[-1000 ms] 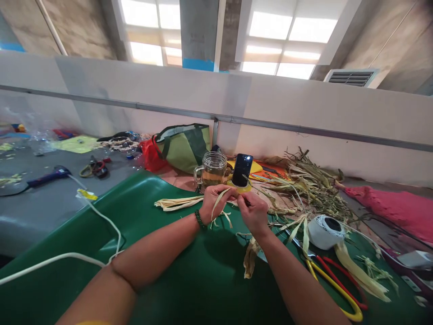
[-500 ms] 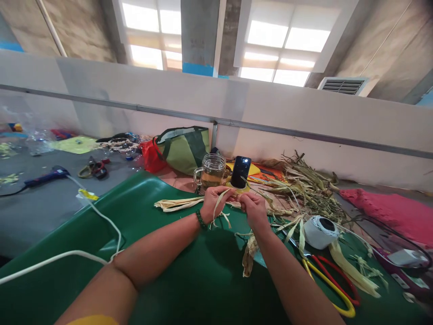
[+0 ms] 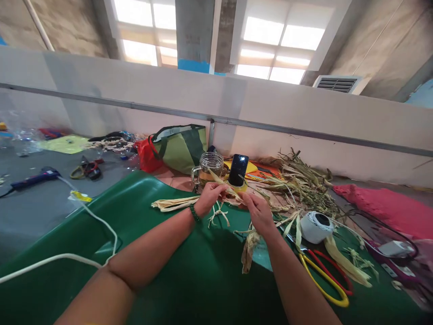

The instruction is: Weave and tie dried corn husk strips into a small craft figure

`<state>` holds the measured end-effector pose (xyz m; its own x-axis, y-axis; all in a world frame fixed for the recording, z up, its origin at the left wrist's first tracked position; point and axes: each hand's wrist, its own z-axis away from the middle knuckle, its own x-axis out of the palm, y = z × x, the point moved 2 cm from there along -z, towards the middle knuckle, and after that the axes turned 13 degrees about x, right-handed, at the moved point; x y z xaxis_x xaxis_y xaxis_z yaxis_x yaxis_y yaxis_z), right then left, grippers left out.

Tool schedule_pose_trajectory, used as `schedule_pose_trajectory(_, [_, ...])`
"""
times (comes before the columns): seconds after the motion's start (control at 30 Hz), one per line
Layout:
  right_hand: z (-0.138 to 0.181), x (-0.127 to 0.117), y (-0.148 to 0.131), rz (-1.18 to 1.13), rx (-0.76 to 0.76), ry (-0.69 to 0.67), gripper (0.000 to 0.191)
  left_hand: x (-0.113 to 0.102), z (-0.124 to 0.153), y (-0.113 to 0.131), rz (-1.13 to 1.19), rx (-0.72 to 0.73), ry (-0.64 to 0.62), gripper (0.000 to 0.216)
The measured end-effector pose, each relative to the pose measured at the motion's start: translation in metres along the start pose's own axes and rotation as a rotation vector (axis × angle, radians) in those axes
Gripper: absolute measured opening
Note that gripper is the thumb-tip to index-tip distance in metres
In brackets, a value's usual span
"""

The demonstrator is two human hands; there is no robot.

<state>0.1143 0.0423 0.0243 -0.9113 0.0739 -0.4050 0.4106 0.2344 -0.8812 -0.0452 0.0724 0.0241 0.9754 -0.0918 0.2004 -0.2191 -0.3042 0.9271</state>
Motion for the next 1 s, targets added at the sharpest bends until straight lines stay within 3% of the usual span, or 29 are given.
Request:
schedule_pose_trajectory(0.07, [0.022, -0.024, 0.005, 0.169, -0.084, 0.148, 0.037, 0.001, 0.001, 0.001, 0.008, 0.011, -0.02, 0.027])
schedule_pose_trajectory(0.13, [0.047, -0.049, 0.018, 0.382, -0.083, 0.187, 0.034, 0.002, 0.003, 0.004, 0.007, 0.018, -0.038, 0.024])
schedule_pose_trajectory(0.3, [0.111, -0.101, 0.077, 0.984, 0.241, 0.249, 0.023, 0.003, 0.007, 0.013, -0.017, 0.02, -0.057, 0.027])
schedule_pose_trajectory(0.37, [0.127, -0.112, 0.095, 1.103, 0.329, 0.299, 0.02, 0.005, 0.01, 0.015, -0.03, 0.025, -0.099, 0.03])
schedule_pose_trajectory(0.53, [0.138, -0.124, 0.104, 1.064, 0.248, 0.334, 0.03, 0.007, 0.015, 0.017, -0.241, 0.138, -0.245, 0.031])
schedule_pose_trajectory(0.63, [0.13, -0.133, 0.101, 1.049, 0.352, 0.23, 0.041, 0.009, 0.016, 0.019, -0.364, 0.263, -0.272, 0.027])
schedule_pose_trajectory(0.77, [0.125, -0.138, 0.094, 1.037, 0.505, 0.086, 0.052, 0.015, 0.021, 0.021, -0.312, 0.156, -0.277, 0.026])
schedule_pose_trajectory(1.0, [0.168, -0.153, 0.066, 0.796, 0.57, 0.074, 0.05, 0.02, 0.025, 0.026, -0.187, 0.028, -0.196, 0.037])
